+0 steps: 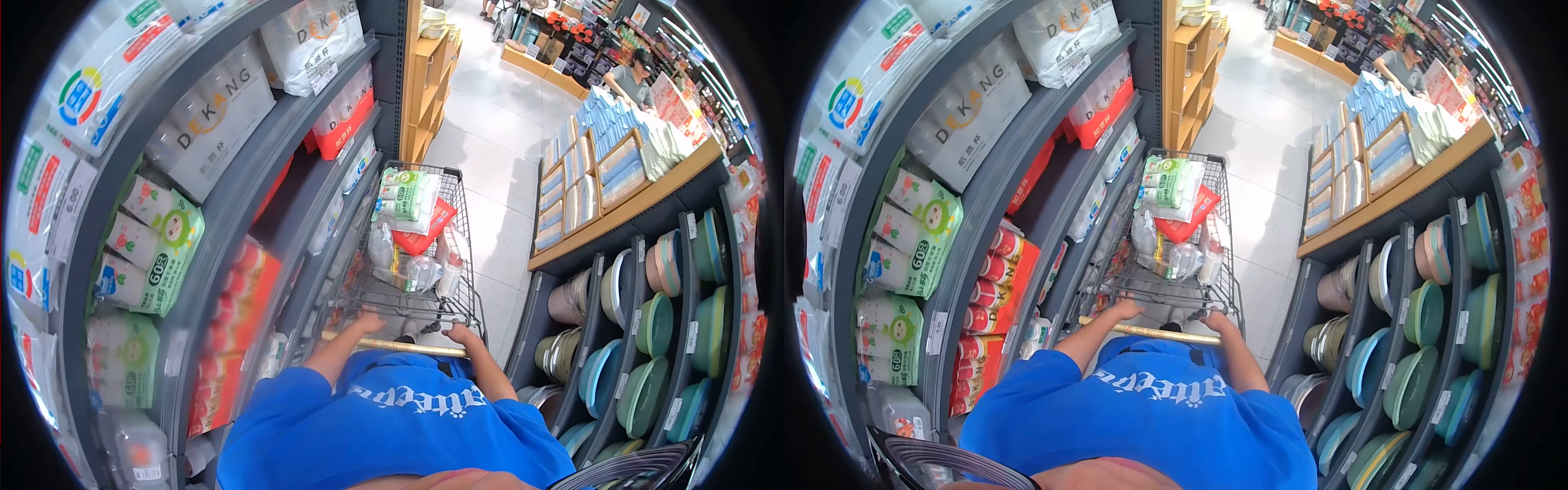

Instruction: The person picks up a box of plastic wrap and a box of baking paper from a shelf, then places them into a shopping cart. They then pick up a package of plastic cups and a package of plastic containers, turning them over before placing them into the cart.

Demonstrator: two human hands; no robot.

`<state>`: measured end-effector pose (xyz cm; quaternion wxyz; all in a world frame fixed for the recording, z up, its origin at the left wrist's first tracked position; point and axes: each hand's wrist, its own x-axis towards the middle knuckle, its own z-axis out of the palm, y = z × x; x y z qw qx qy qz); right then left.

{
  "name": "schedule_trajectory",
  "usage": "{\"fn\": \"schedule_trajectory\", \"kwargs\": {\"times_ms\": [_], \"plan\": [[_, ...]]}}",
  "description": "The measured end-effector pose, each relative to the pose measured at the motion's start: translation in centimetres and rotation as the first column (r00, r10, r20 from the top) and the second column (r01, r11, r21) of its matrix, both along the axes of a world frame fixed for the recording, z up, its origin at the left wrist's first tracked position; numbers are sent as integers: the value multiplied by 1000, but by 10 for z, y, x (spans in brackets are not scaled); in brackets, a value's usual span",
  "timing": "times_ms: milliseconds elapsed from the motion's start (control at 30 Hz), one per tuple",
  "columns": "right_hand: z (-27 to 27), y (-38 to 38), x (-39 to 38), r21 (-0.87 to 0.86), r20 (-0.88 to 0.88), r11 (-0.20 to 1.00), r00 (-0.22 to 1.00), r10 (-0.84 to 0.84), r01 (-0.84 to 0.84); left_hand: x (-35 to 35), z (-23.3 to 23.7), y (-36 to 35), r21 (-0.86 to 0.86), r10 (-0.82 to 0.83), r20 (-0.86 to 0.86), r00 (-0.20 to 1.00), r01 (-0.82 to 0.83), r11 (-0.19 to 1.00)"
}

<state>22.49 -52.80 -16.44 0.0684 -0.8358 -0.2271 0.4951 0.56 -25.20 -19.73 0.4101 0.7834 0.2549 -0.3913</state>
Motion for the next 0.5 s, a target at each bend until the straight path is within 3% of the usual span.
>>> {"fn": "schedule_trajectory", "kwargs": {"times_ms": [100, 200, 300, 400, 500], "plan": [[16, 1, -12, -78, 24, 996, 998, 53, -51, -16, -29, -10, 190, 57, 175, 983, -90, 978], [21, -11, -31, 26, 171, 998, 984, 54, -60, -32, -29, -12, 195, 60, 273, 960, -116, 974], [28, -17, -40, -107, 203, 987, 969, 141, -121, -35, 12, -10, 47, 80, 132, 988, -87, 995], [39, -28, -65, -78, 306, 992, 945, 114, -94, -45, 39, -10, -43, 35, 94, 995, -31, 999], [77, -24, -110, -156, 456, 986, 881, 123, -57, -65, -23, -22, -53, 56, 176, 983, -47, 997]]}}
